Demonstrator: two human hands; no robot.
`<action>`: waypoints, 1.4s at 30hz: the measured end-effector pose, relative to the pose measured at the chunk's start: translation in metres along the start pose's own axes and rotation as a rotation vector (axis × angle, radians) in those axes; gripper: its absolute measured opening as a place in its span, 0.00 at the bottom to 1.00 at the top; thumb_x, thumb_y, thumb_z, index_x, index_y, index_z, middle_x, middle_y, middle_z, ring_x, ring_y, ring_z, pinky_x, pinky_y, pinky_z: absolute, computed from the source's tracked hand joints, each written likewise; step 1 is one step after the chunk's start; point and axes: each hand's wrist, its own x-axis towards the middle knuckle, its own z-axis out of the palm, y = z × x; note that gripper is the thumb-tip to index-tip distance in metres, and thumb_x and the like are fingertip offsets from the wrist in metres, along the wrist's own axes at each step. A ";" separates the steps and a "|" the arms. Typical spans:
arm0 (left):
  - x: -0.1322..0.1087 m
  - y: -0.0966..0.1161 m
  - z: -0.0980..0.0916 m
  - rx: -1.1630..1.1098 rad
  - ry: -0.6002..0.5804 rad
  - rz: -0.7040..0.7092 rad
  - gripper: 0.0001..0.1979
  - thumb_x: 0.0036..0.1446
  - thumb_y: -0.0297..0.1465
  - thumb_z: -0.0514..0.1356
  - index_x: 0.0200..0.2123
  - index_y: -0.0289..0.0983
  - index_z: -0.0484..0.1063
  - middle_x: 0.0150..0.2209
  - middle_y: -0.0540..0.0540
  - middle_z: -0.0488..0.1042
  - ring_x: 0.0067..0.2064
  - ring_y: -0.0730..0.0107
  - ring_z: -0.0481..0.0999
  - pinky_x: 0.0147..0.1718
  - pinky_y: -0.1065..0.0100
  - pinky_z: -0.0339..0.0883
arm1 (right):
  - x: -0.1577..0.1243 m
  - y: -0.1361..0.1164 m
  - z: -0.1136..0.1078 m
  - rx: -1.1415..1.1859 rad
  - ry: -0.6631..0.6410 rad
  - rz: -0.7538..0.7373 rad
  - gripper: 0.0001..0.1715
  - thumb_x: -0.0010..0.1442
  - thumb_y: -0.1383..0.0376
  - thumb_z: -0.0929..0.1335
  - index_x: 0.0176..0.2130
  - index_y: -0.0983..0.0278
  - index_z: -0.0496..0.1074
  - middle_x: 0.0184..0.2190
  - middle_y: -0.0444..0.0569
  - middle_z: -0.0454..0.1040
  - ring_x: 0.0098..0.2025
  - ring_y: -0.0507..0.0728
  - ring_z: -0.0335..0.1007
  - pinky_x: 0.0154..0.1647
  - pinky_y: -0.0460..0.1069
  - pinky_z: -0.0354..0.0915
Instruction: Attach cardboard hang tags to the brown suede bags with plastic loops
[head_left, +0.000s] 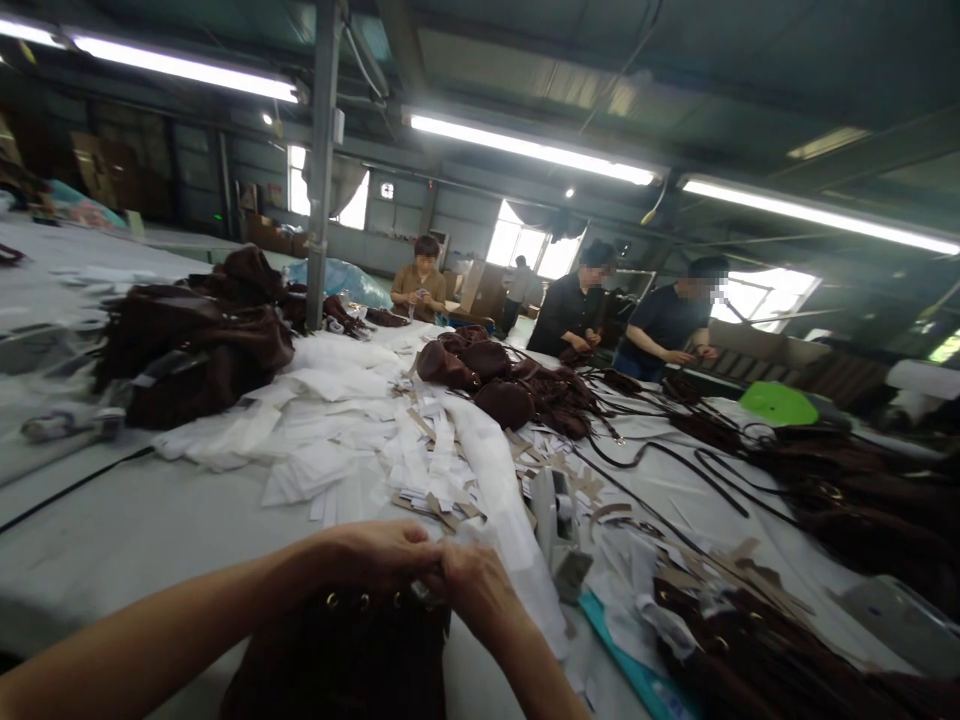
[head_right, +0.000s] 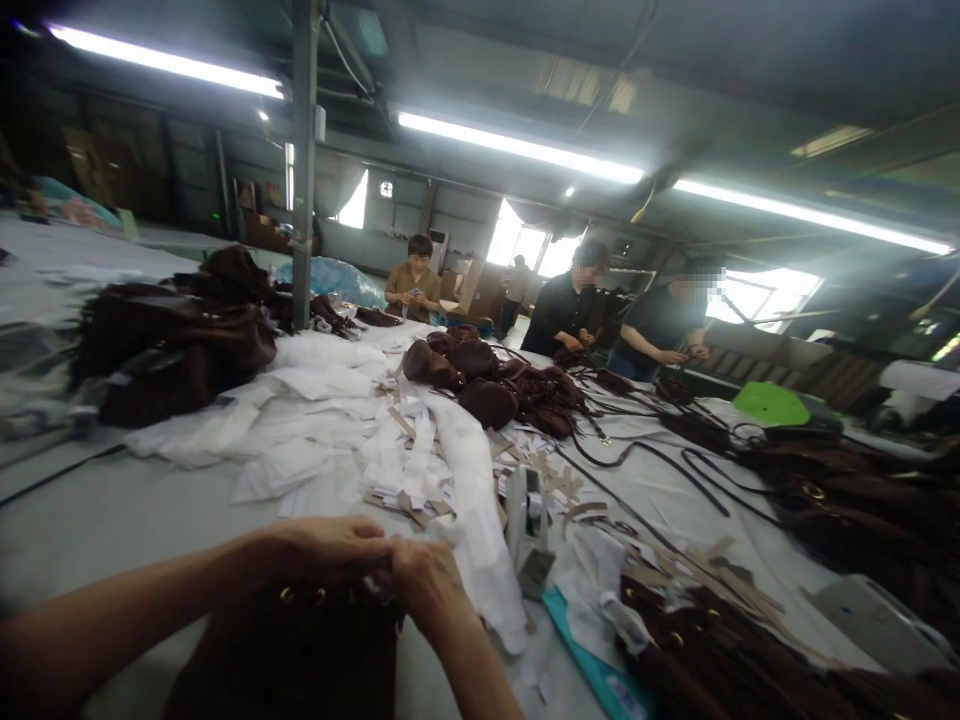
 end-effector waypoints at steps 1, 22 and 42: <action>0.003 -0.004 0.001 -0.052 0.020 0.028 0.23 0.48 0.52 0.60 0.22 0.37 0.67 0.15 0.56 0.56 0.14 0.81 0.49 0.11 0.73 0.38 | -0.001 0.002 0.000 0.019 0.017 0.011 0.14 0.62 0.58 0.63 0.35 0.66 0.71 0.29 0.52 0.78 0.33 0.61 0.76 0.29 0.49 0.61; 0.000 0.006 -0.021 -0.336 0.148 0.009 0.22 0.46 0.51 0.62 0.24 0.38 0.63 0.15 0.58 0.60 0.10 0.86 0.46 0.10 0.76 0.31 | -0.004 -0.008 -0.018 0.584 0.644 0.383 0.27 0.67 0.54 0.51 0.44 0.63 0.71 0.39 0.53 0.74 0.43 0.56 0.70 0.44 0.50 0.63; -0.011 -0.031 -0.032 -0.941 0.041 -0.052 0.17 0.57 0.41 0.58 0.24 0.33 0.64 0.14 0.60 0.54 0.12 0.89 0.37 0.09 0.81 0.32 | -0.003 -0.024 0.015 0.486 0.677 0.377 0.23 0.57 0.47 0.65 0.41 0.62 0.73 0.39 0.55 0.76 0.44 0.62 0.69 0.47 0.56 0.64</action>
